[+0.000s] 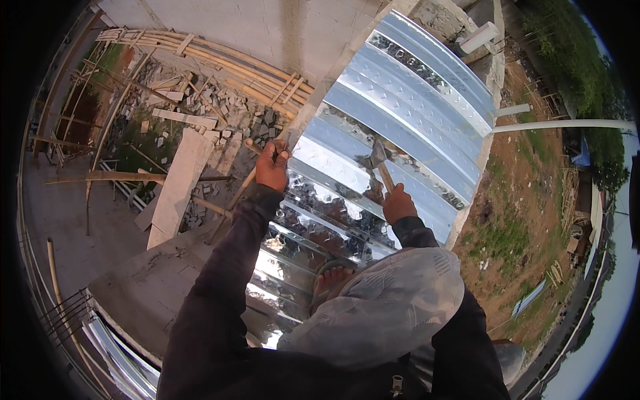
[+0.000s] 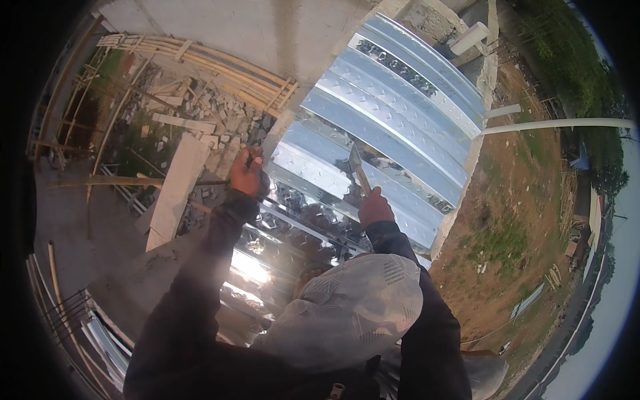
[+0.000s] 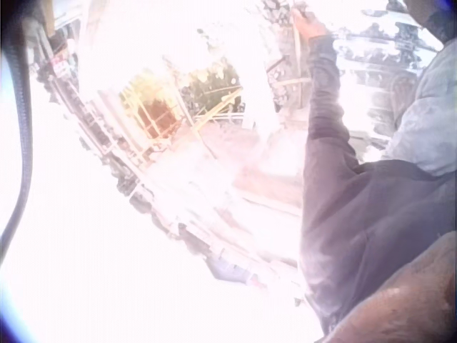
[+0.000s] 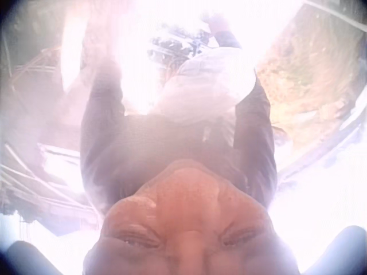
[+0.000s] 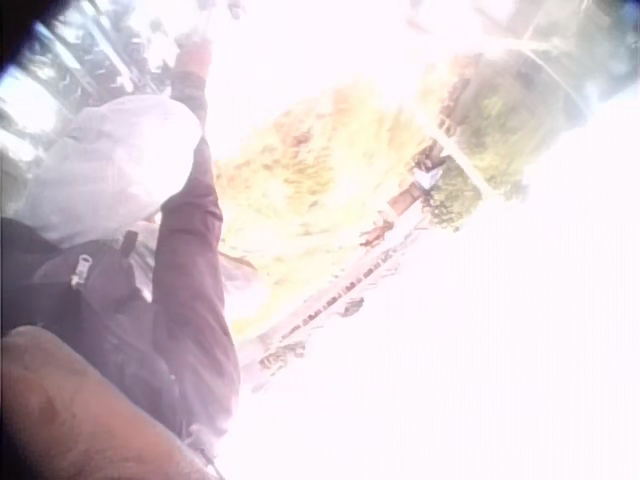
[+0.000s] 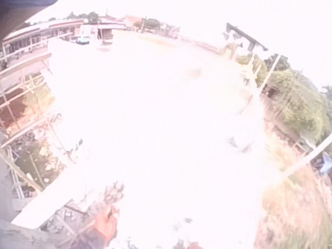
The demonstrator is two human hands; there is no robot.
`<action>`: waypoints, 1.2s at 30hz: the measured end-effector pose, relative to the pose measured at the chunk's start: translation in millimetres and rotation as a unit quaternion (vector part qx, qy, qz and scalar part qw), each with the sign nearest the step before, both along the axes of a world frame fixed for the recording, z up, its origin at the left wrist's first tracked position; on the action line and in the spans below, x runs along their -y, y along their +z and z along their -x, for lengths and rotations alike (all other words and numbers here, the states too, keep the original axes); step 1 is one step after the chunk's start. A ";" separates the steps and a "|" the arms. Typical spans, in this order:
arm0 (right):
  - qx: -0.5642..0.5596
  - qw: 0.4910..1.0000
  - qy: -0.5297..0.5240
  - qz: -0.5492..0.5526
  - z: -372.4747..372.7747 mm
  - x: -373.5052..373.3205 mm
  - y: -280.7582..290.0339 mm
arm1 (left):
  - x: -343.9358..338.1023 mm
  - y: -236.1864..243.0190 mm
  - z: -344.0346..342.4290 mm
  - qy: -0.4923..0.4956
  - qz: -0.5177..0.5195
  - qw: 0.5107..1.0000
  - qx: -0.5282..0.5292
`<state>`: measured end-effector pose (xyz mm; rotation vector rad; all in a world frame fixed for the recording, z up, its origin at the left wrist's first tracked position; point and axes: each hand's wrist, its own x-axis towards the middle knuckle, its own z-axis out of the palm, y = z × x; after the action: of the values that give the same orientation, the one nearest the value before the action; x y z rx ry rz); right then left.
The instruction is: The person hammers nails into a corrugated metal roof sheet to secure it to the roof frame. They repeatedly pick nails from a white bucket and drive them into the sheet using a hammer.
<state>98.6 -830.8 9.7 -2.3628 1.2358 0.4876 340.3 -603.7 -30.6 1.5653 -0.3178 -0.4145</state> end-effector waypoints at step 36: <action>0.279 0.936 0.034 -0.212 -82.6 -8.5 55.2 | 70.1 -16.6 -70.3 -0.296 -0.140 0.938 0.115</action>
<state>181.2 -822.3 64.9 -1.9743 0.7034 0.0697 410.5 -673.8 -47.2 1.7851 -0.9598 -0.7692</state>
